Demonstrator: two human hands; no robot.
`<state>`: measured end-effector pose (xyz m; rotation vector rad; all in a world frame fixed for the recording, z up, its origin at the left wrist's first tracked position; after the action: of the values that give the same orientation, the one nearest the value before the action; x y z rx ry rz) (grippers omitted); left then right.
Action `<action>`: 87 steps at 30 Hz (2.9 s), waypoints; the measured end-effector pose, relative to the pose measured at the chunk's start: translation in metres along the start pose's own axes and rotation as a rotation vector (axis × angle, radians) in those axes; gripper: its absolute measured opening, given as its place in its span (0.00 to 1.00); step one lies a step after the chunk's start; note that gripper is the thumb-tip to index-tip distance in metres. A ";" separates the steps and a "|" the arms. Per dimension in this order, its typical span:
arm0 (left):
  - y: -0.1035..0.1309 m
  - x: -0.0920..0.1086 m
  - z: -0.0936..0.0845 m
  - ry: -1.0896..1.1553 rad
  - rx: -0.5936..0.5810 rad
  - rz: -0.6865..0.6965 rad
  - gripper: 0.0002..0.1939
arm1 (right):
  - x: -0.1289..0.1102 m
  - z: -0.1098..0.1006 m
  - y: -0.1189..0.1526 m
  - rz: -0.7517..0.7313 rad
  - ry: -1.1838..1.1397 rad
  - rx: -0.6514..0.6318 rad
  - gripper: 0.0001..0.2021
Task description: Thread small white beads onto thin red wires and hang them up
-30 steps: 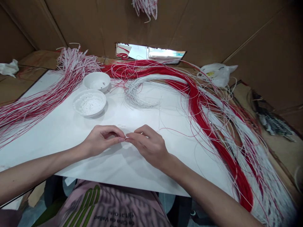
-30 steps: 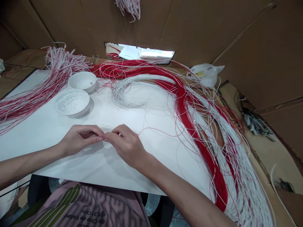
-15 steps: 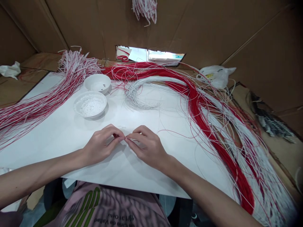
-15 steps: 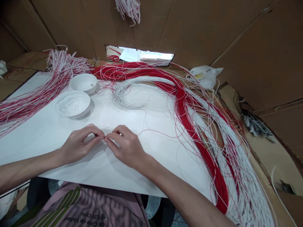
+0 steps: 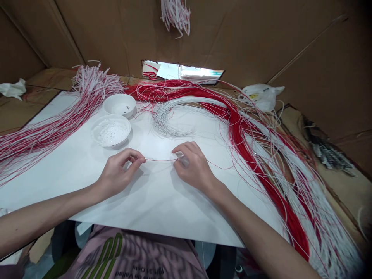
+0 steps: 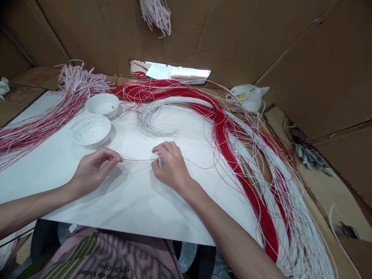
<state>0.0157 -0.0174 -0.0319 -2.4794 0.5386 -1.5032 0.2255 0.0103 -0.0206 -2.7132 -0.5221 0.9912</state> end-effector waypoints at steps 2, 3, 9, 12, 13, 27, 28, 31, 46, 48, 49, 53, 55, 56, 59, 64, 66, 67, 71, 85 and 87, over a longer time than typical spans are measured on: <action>0.000 0.003 0.002 -0.033 -0.020 0.037 0.04 | -0.014 0.004 0.005 -0.059 -0.072 -0.051 0.13; 0.000 0.005 0.003 -0.045 -0.028 0.052 0.04 | -0.020 0.005 0.008 -0.085 -0.105 -0.069 0.12; -0.001 0.002 -0.002 -0.057 0.023 0.025 0.04 | -0.006 0.003 0.004 -0.057 -0.075 -0.037 0.12; -0.001 -0.001 -0.001 -0.055 0.006 0.006 0.05 | 0.001 0.001 0.001 -0.031 -0.051 -0.014 0.14; -0.001 0.000 0.000 -0.058 -0.010 0.013 0.04 | -0.002 0.002 0.002 -0.041 -0.066 -0.016 0.14; -0.006 0.006 0.008 -0.320 -0.108 0.169 0.12 | -0.024 0.023 0.019 0.063 -0.287 -0.144 0.04; -0.007 0.002 0.008 -0.352 -0.121 0.150 0.11 | -0.023 0.022 0.018 0.069 -0.278 -0.147 0.04; -0.010 -0.004 0.009 -0.421 -0.155 0.119 0.10 | -0.024 0.021 0.017 0.068 -0.259 -0.147 0.05; -0.018 -0.007 0.006 -0.336 -0.145 0.118 0.07 | -0.029 0.013 0.017 0.012 -0.268 -0.054 0.04; -0.017 -0.006 0.004 -0.200 -0.113 0.059 0.07 | -0.031 0.010 0.018 -0.004 -0.286 -0.034 0.04; -0.016 -0.006 0.004 -0.101 -0.093 0.012 0.07 | -0.033 0.009 0.018 -0.009 -0.303 -0.029 0.04; -0.011 -0.004 0.010 0.308 -0.072 -0.200 0.11 | -0.040 0.005 0.021 -0.035 -0.406 -0.023 0.04; -0.007 -0.004 0.015 0.425 -0.104 -0.267 0.10 | -0.044 0.002 0.023 -0.058 -0.446 -0.005 0.04; -0.005 -0.004 0.017 0.464 -0.121 -0.286 0.10 | -0.045 0.001 0.024 -0.066 -0.456 0.004 0.04; -0.001 -0.007 0.022 0.547 -0.159 -0.322 0.09 | -0.048 0.000 0.025 -0.077 -0.465 0.018 0.05; 0.001 -0.009 0.026 0.646 -0.167 -0.349 0.07 | -0.050 -0.001 0.027 -0.100 -0.482 0.028 0.05; 0.000 -0.008 0.027 0.654 -0.169 -0.354 0.08 | -0.050 0.000 0.027 -0.105 -0.481 0.028 0.05; 0.000 -0.008 0.027 0.647 -0.171 -0.358 0.09 | -0.050 0.000 0.027 -0.105 -0.480 0.029 0.05; 0.002 -0.008 0.028 0.632 -0.177 -0.368 0.09 | -0.050 0.000 0.027 -0.110 -0.487 0.031 0.05; 0.002 -0.008 0.026 0.604 -0.173 -0.352 0.10 | -0.051 -0.001 0.027 -0.119 -0.477 0.022 0.05; 0.002 -0.008 0.026 0.599 -0.177 -0.344 0.09 | -0.051 -0.001 0.027 -0.123 -0.482 0.025 0.05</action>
<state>0.0344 -0.0164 -0.0513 -2.2989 0.3458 -2.4595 0.1968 -0.0345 0.0014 -2.3760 -0.7377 1.6088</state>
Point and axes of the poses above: each hand's wrist, its own y-axis away from the middle knuckle, its own z-axis out of the palm, x = y × z, the point moved 6 cm from there along -y, towards the middle knuckle, and after that the axes turned 10 degrees about z, right-handed, at the moved point
